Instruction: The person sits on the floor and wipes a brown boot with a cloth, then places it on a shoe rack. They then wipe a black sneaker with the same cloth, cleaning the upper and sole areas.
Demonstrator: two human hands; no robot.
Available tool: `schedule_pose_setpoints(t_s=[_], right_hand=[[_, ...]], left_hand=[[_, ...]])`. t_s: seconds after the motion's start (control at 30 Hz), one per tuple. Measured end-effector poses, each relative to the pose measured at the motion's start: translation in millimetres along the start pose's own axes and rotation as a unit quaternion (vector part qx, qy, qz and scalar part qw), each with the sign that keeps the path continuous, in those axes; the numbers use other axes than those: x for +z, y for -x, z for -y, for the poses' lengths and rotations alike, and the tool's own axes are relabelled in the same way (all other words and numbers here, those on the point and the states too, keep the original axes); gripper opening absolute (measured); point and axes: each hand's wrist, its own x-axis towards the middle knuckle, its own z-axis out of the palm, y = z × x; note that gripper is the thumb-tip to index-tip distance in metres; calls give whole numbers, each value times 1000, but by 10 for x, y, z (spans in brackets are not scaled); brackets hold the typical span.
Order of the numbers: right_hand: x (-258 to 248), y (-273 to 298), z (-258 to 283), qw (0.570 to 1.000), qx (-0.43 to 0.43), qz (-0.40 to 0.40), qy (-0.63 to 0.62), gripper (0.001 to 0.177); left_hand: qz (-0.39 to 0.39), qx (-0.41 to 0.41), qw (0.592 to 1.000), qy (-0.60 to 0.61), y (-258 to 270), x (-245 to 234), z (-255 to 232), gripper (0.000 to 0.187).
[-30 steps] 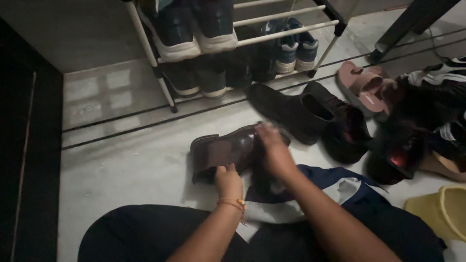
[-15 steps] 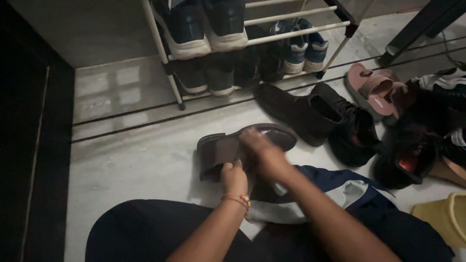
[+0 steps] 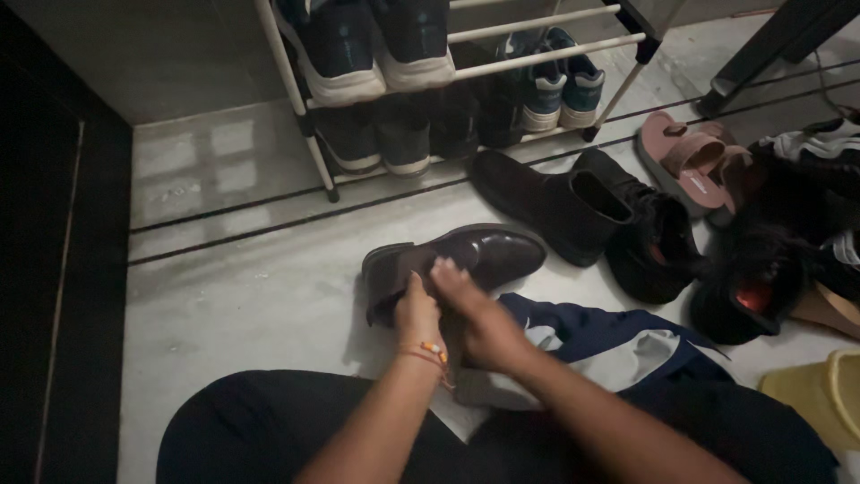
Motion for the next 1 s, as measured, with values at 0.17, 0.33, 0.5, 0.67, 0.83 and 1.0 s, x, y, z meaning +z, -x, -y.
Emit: schedule_pose_setpoints(t_s=[0.17, 0.33, 0.5, 0.67, 0.83, 1.0], right_hand=[[-56, -38, -106, 987, -103, -5, 121, 71], [-439, -322, -627, 960, 113, -79, 242, 89], [-368, -84, -413, 975, 177, 4, 137, 97], [-649, -44, -43, 970, 226, -37, 87, 65], [-978, 171, 37, 914, 348, -135, -158, 54], [-1007, 209, -80, 838, 300, -258, -375, 32]], left_hand=[[-24, -31, 999, 30, 30, 42, -73, 32], [-13, -21, 1000, 16, 28, 128, -115, 34], [26, 112, 993, 39, -27, 102, -78, 15], [16, 161, 955, -250, -167, 40, -155, 26], [130, 205, 934, -261, -201, 61, -199, 17], [209, 54, 964, -158, 1, 125, -241, 19]])
